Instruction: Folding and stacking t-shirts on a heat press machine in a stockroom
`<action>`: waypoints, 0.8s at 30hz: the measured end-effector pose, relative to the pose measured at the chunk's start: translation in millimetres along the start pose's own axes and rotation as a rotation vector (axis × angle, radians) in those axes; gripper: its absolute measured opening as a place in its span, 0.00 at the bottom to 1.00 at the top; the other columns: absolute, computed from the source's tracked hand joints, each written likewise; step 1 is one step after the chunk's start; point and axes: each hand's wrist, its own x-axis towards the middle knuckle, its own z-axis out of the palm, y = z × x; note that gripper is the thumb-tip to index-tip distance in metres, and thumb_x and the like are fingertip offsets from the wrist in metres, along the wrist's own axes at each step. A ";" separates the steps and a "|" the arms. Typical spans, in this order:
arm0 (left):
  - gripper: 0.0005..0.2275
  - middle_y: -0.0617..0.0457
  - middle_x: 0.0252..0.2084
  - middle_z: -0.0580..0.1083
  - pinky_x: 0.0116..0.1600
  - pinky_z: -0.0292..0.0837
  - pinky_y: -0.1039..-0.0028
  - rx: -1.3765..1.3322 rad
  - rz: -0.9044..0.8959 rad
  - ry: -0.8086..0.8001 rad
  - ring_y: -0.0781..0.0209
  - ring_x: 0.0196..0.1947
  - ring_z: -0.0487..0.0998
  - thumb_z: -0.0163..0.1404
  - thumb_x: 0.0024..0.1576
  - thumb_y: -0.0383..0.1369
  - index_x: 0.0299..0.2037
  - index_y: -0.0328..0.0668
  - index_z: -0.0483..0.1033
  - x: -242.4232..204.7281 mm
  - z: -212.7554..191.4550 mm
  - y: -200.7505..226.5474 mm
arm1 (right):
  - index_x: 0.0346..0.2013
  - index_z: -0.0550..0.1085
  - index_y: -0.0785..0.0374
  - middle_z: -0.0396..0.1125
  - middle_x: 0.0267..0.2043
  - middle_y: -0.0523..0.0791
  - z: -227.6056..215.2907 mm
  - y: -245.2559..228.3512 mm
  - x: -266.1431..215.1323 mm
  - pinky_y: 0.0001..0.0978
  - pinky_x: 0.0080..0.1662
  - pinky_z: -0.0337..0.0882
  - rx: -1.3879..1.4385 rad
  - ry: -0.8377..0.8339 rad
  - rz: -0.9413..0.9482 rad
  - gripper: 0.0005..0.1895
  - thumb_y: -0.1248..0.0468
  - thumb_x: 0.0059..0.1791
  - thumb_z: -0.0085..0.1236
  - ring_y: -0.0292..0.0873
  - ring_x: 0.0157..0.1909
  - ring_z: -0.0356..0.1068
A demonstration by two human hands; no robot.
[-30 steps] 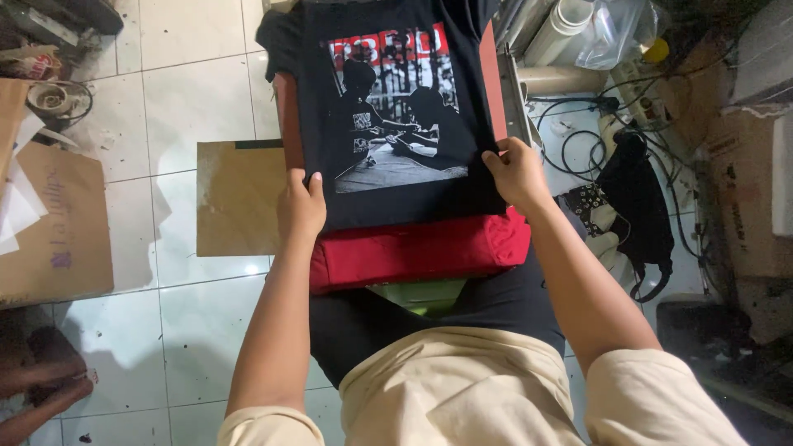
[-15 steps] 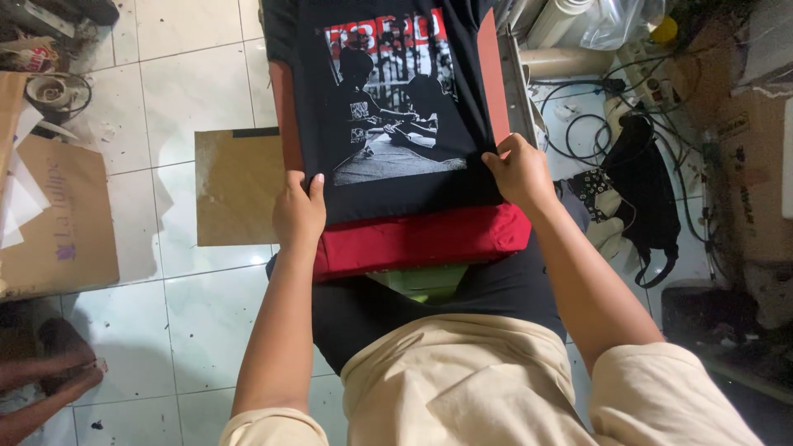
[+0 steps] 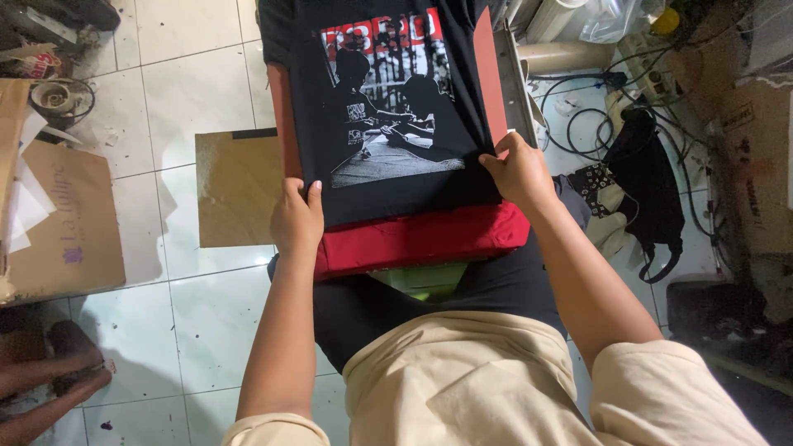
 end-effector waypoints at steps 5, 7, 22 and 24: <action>0.15 0.41 0.47 0.79 0.49 0.77 0.47 0.002 0.001 -0.011 0.37 0.47 0.81 0.45 0.68 0.46 0.54 0.46 0.68 -1.4 -5.4 1.0 | 0.47 0.72 0.60 0.75 0.35 0.53 -4.2 -0.1 -4.2 0.52 0.44 0.75 -0.008 -0.011 0.001 0.16 0.54 0.51 0.64 0.59 0.44 0.76; 0.15 0.42 0.48 0.79 0.50 0.77 0.46 0.010 -0.004 -0.011 0.37 0.48 0.81 0.46 0.67 0.47 0.54 0.47 0.67 -1.6 -10.5 2.7 | 0.47 0.71 0.59 0.76 0.38 0.53 -10.6 -6.2 -8.6 0.54 0.46 0.75 -0.020 -0.030 0.005 0.17 0.53 0.51 0.64 0.60 0.47 0.75; 0.27 0.38 0.77 0.53 0.71 0.46 0.34 0.109 0.709 0.111 0.35 0.77 0.48 0.50 0.62 0.43 0.71 0.45 0.64 19.4 27.1 83.0 | 0.74 0.60 0.61 0.48 0.78 0.58 40.3 -75.9 -13.8 0.58 0.74 0.41 -0.361 0.068 -0.590 0.35 0.47 0.57 0.47 0.59 0.79 0.44; 0.33 0.41 0.79 0.49 0.74 0.37 0.37 0.194 0.628 0.007 0.39 0.79 0.44 0.43 0.62 0.54 0.76 0.51 0.55 24.4 28.6 72.7 | 0.75 0.58 0.56 0.48 0.79 0.54 45.5 -62.8 -11.7 0.54 0.74 0.41 -0.431 0.141 -0.559 0.36 0.43 0.56 0.45 0.55 0.80 0.44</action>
